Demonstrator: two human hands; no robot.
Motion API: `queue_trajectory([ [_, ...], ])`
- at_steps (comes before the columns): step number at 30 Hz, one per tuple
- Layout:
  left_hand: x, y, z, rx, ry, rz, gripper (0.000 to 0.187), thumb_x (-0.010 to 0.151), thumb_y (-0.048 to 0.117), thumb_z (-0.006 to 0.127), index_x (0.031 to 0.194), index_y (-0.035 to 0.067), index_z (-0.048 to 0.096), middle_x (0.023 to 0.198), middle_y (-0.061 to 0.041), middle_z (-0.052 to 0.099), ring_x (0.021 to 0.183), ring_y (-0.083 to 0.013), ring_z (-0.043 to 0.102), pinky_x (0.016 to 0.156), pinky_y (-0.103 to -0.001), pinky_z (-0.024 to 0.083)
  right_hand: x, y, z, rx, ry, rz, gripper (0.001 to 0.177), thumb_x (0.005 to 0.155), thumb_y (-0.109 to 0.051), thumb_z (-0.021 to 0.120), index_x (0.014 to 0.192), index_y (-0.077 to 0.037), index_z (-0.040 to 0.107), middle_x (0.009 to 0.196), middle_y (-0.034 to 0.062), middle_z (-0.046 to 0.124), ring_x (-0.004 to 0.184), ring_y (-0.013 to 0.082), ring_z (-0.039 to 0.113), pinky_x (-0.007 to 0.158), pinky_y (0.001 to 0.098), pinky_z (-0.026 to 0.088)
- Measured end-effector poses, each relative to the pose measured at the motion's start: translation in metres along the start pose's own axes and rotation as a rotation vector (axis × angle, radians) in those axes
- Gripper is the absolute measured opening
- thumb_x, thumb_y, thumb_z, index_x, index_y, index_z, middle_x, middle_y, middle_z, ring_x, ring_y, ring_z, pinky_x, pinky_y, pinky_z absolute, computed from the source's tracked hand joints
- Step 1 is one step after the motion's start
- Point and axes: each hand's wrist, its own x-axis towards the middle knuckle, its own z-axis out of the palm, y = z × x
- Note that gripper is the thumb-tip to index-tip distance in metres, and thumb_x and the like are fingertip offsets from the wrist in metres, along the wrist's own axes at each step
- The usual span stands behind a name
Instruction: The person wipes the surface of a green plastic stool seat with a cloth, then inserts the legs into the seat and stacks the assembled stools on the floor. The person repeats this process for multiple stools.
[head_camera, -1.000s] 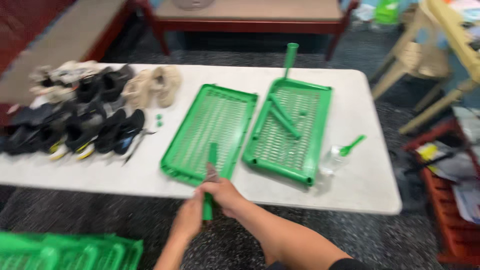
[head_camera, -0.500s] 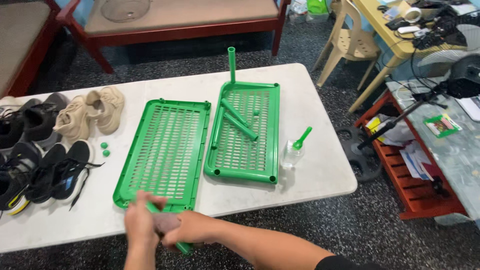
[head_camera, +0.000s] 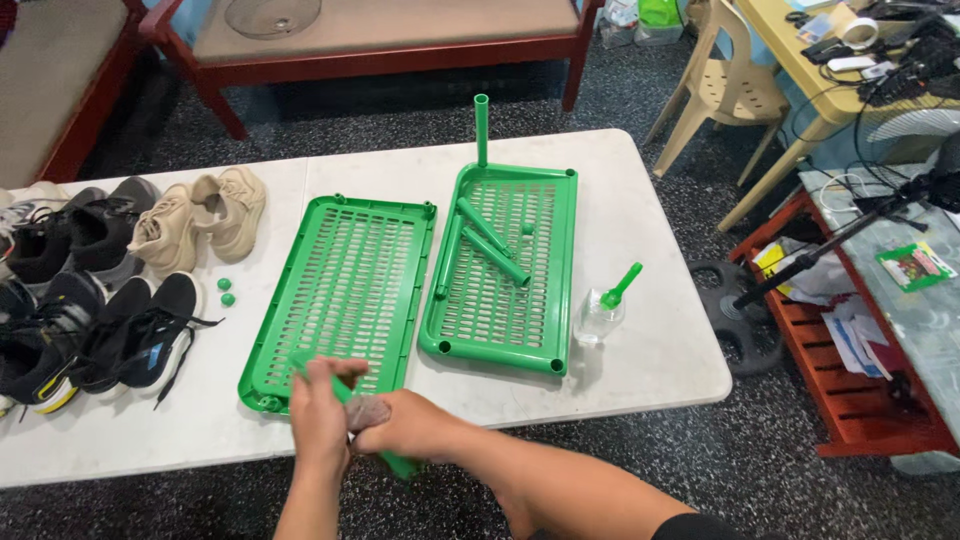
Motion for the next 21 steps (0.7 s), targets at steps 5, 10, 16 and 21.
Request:
queue_trajectory([
  [5, 0.014, -0.012, -0.019, -0.158, 0.328, -0.009, 0.031, 0.111, 0.033, 0.041, 0.106, 0.005, 0.054, 0.092, -0.007, 0.064, 0.080, -0.0169, 0.056, 0.076, -0.035, 0.048, -0.010, -0.002, 0.023, -0.090, 0.222, -0.213, 0.039, 0.083, -0.024, 0.078, 0.116, -0.006, 0.068, 0.101, 0.0020, 0.075, 0.093, 0.0094, 0.070, 0.084, 0.0276, 0.056],
  [10, 0.010, -0.041, -0.026, -0.172, 0.223, -0.116, 0.054, 0.114, 0.048, 0.031, 0.103, 0.001, 0.055, 0.095, -0.009, 0.063, 0.084, -0.0183, 0.060, 0.078, -0.035, 0.050, 0.007, 0.013, 0.019, 0.039, 0.055, -0.082, 0.036, 0.101, -0.039, 0.059, 0.117, -0.007, 0.067, 0.101, -0.0017, 0.069, 0.094, 0.0101, 0.063, 0.086, 0.0261, 0.051],
  [16, -0.014, -0.036, -0.010, -0.119, -0.034, -0.306, 0.064, 0.105, 0.054, 0.025, 0.137, 0.008, 0.055, 0.121, -0.012, 0.068, 0.106, -0.0211, 0.063, 0.089, -0.036, 0.050, 0.036, 0.028, 0.001, 0.450, -0.061, -0.013, 0.026, 0.104, -0.029, 0.066, 0.095, -0.007, 0.058, 0.083, 0.0005, 0.054, 0.076, 0.0122, 0.051, 0.071, 0.0269, 0.045],
  [21, -0.024, -0.045, -0.009, 0.129, -0.032, -0.350, 0.065, 0.102, 0.054, 0.024, 0.157, 0.020, 0.037, 0.131, -0.012, 0.059, 0.118, -0.0213, 0.058, 0.098, -0.035, 0.047, 0.048, 0.029, -0.004, 0.438, 0.179, -0.090, 0.013, 0.088, -0.013, 0.069, 0.093, -0.006, 0.060, 0.081, 0.0016, 0.059, 0.073, 0.0129, 0.056, 0.066, 0.0284, 0.047],
])
